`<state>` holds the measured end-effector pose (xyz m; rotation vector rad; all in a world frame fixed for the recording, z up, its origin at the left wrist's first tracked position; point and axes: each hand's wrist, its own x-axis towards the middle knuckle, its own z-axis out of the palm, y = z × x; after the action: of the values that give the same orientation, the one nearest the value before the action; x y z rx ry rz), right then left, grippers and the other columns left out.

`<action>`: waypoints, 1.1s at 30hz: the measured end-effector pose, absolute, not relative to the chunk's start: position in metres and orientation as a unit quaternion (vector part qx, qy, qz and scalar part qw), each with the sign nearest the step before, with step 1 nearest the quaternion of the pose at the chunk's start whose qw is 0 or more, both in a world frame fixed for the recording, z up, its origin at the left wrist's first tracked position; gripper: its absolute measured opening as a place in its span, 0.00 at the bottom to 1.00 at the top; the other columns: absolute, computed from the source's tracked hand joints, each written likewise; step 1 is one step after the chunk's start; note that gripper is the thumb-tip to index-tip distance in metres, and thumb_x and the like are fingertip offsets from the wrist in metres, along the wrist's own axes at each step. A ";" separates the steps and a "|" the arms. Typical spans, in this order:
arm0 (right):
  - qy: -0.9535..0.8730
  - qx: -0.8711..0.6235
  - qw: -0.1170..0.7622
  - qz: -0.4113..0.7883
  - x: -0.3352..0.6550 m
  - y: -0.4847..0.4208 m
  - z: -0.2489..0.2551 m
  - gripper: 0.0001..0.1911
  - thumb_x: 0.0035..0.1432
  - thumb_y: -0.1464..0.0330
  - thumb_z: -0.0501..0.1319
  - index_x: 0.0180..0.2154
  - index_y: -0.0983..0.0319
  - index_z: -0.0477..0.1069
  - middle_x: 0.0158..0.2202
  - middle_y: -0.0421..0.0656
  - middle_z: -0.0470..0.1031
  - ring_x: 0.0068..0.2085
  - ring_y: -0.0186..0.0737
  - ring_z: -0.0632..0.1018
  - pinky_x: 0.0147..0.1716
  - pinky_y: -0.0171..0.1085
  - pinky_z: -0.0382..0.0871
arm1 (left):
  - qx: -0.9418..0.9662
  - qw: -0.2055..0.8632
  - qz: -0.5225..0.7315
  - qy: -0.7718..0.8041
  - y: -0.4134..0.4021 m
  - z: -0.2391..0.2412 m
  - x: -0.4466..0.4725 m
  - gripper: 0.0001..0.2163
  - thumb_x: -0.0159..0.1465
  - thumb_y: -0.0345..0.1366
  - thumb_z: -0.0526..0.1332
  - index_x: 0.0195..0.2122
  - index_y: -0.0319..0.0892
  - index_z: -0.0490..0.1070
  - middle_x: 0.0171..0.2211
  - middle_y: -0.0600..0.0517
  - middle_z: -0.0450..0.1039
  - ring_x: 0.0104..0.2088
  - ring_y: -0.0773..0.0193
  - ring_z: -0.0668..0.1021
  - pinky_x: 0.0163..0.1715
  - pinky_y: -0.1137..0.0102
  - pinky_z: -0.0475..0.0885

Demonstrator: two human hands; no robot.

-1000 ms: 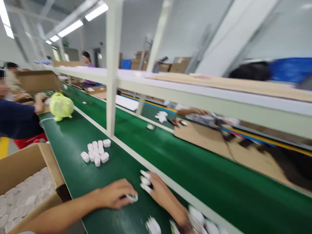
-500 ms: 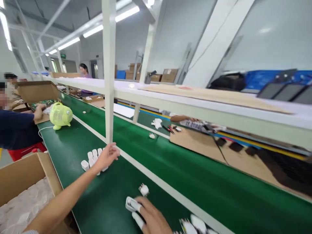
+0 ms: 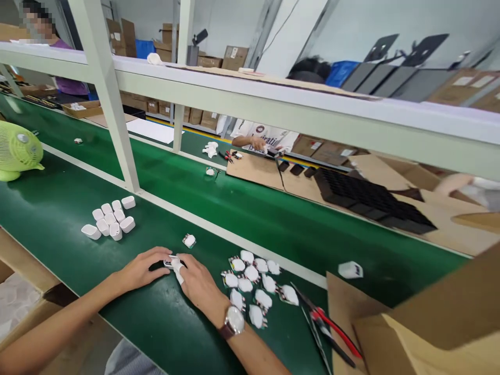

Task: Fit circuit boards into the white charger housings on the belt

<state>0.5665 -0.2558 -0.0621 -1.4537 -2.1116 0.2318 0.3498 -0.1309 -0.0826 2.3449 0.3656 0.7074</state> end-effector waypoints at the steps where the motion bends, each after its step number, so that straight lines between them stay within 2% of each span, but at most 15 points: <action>1: -0.779 -0.550 0.283 0.098 0.567 -0.257 -0.061 0.21 0.68 0.78 0.54 0.58 0.60 0.71 0.57 0.53 0.75 0.57 0.51 0.79 0.56 0.51 0.79 | 0.901 0.311 0.278 0.122 -0.131 -0.082 0.352 0.11 0.74 0.37 0.62 0.56 0.46 0.72 0.57 0.46 0.76 0.54 0.58 0.81 0.57 0.61 0.79; 5: -0.706 -0.602 0.350 0.124 0.580 -0.259 -0.051 0.21 0.73 0.67 0.58 0.65 0.57 0.64 0.56 0.50 0.77 0.54 0.48 0.81 0.55 0.50 0.79 | 0.906 0.275 0.308 0.089 -0.130 -0.076 0.358 0.07 0.76 0.34 0.59 0.50 0.45 0.76 0.52 0.47 0.77 0.47 0.62 0.83 0.50 0.67 0.81; 9: -0.681 -0.615 0.391 0.077 0.602 -0.273 -0.044 0.16 0.75 0.65 0.57 0.61 0.56 0.68 0.56 0.50 0.76 0.54 0.47 0.80 0.54 0.48 0.79 | 0.921 0.214 0.307 0.111 -0.134 -0.073 0.359 0.06 0.75 0.32 0.58 0.42 0.43 0.75 0.50 0.46 0.76 0.42 0.62 0.82 0.45 0.67 0.81; 14: -0.721 -0.613 0.321 0.035 0.614 -0.300 -0.039 0.09 0.73 0.69 0.57 0.50 0.58 0.73 0.50 0.49 0.77 0.48 0.49 0.79 0.48 0.51 0.80 | 0.947 0.162 0.252 0.115 -0.134 -0.066 0.362 0.08 0.74 0.30 0.56 0.39 0.42 0.73 0.47 0.45 0.75 0.38 0.62 0.80 0.39 0.67 0.80; 16: -0.717 -0.623 0.310 0.041 0.607 -0.303 -0.038 0.09 0.73 0.69 0.56 0.50 0.59 0.73 0.49 0.50 0.77 0.48 0.50 0.79 0.48 0.52 0.80 | 0.945 0.167 0.258 0.110 -0.133 -0.063 0.364 0.07 0.73 0.30 0.57 0.39 0.42 0.73 0.46 0.45 0.75 0.36 0.63 0.80 0.37 0.68 0.80; 19: -0.699 -0.637 0.311 0.100 0.587 -0.293 -0.041 0.12 0.73 0.69 0.56 0.55 0.60 0.71 0.51 0.51 0.75 0.50 0.50 0.78 0.50 0.50 0.80 | 0.932 0.186 0.293 0.106 -0.133 -0.063 0.366 0.05 0.72 0.31 0.59 0.40 0.43 0.73 0.45 0.46 0.75 0.37 0.63 0.81 0.38 0.70 0.79; 24: -0.679 -0.643 0.300 0.188 0.560 -0.270 -0.049 0.07 0.72 0.71 0.57 0.48 0.61 0.72 0.47 0.48 0.73 0.46 0.46 0.79 0.49 0.47 0.80 | 0.911 0.204 0.342 0.107 -0.137 -0.073 0.367 0.04 0.71 0.29 0.61 0.43 0.44 0.73 0.45 0.46 0.76 0.40 0.62 0.81 0.41 0.68 0.80; 28: -0.707 -0.632 0.291 0.124 0.553 -0.269 -0.057 0.11 0.72 0.74 0.54 0.52 0.62 0.72 0.50 0.51 0.73 0.50 0.49 0.78 0.52 0.50 0.79 | 0.910 0.207 0.344 0.105 -0.137 -0.078 0.366 0.05 0.71 0.28 0.62 0.46 0.44 0.73 0.46 0.46 0.76 0.42 0.61 0.81 0.43 0.67 0.80; 33: -0.756 -0.626 0.191 0.010 0.544 -0.269 -0.061 0.14 0.66 0.80 0.55 0.47 0.63 0.75 0.54 0.57 0.73 0.52 0.56 0.76 0.53 0.55 0.77 | 0.909 0.206 0.347 0.102 -0.136 -0.080 0.366 0.04 0.71 0.30 0.61 0.45 0.45 0.73 0.46 0.45 0.77 0.42 0.60 0.81 0.42 0.67 0.81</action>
<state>0.5440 -0.2685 -0.0613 -1.7596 -2.1221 0.0290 0.3664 -0.1357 -0.0798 2.5329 0.2850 0.9662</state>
